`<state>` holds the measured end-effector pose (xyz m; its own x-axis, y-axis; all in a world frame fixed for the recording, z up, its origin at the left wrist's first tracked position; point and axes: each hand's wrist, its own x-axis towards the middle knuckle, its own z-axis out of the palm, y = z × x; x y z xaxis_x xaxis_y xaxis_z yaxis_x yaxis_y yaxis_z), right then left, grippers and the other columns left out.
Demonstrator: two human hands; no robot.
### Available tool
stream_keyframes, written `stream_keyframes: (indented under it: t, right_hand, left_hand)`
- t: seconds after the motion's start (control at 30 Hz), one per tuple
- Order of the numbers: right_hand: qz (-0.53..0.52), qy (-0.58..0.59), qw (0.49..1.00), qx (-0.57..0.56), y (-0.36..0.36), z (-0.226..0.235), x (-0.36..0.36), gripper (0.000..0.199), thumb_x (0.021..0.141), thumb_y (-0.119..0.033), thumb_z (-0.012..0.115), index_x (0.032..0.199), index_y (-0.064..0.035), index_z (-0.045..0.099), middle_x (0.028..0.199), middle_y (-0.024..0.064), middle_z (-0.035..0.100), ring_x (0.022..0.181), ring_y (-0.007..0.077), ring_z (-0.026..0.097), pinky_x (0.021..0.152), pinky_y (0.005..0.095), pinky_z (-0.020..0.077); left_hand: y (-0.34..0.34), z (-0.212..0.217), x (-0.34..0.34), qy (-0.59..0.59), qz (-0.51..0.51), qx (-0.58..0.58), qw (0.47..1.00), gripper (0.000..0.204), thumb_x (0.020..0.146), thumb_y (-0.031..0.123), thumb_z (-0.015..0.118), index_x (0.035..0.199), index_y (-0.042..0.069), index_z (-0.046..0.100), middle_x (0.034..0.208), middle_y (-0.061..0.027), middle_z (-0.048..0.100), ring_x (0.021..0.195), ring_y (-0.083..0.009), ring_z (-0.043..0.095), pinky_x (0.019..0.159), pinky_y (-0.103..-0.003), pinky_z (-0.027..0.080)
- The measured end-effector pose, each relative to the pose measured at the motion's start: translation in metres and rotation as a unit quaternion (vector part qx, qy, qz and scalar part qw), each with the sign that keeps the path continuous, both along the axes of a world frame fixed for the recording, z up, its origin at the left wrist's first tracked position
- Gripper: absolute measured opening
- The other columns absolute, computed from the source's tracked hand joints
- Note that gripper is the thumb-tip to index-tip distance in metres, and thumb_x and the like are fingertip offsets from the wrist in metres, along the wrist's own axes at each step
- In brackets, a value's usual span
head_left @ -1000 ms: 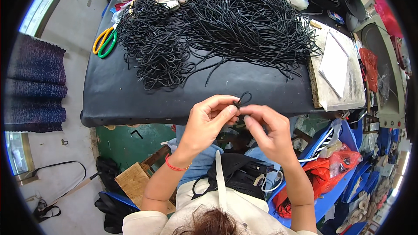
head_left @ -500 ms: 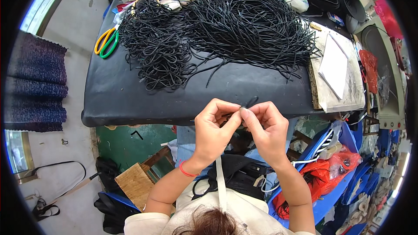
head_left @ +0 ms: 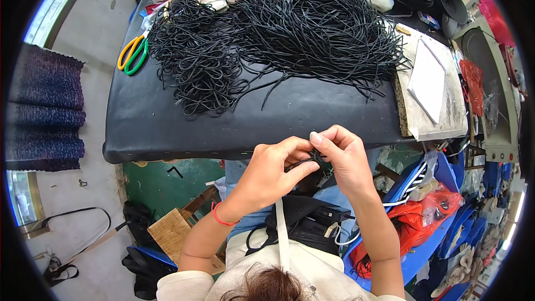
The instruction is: The person repeatedly picks up short black cords from a pile on a table and ties them into loops by hand. They place each finished loop back onto the pile and continue the process throughout the clip.
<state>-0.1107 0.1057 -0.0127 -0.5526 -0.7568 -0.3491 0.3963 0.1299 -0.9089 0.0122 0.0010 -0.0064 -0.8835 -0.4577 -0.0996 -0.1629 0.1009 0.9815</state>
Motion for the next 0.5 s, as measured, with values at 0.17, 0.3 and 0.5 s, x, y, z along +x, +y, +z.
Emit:
stream_keyframes:
  t: [0.17,0.3,0.5]
  right_hand:
    - [-0.037,0.081,0.996,0.023,-0.001,-0.008,0.003,0.02,0.083,-0.017,0.067,0.075,-0.0047,0.054,0.068,-0.0037,0.054,0.059,0.0007,0.044,0.054,0.0165,0.0356]
    - [-0.047,0.074,0.996,-0.001,0.001,0.0,-0.003,0.021,0.086,-0.021,0.064,0.08,-0.0049,0.052,0.068,-0.0051,0.05,0.06,0.0004,0.043,0.054,0.0169,0.0345]
    - [0.002,0.118,0.991,0.059,0.014,0.002,-0.003,0.021,0.088,-0.022,0.06,0.083,-0.0018,0.057,0.072,-0.0034,0.052,0.066,0.0022,0.046,0.059,0.0187,0.0379]
  left_hand:
    - [0.005,-0.006,-0.001,0.029,-0.043,-0.029,0.998,0.021,0.078,0.011,0.066,0.09,-0.005,0.062,0.08,-0.0157,0.066,0.071,-0.0183,0.065,0.064,-0.03,0.05]
    - [-0.002,0.003,0.0,-0.017,-0.018,0.041,0.999,0.019,0.079,0.005,0.065,0.095,-0.005,0.063,0.084,-0.0098,0.065,0.076,-0.0109,0.061,0.07,-0.026,0.05]
    - [-0.001,0.001,-0.002,0.003,-0.011,-0.041,0.999,0.021,0.079,0.008,0.065,0.095,-0.004,0.062,0.081,-0.0102,0.063,0.071,-0.0135,0.06,0.065,-0.026,0.047]
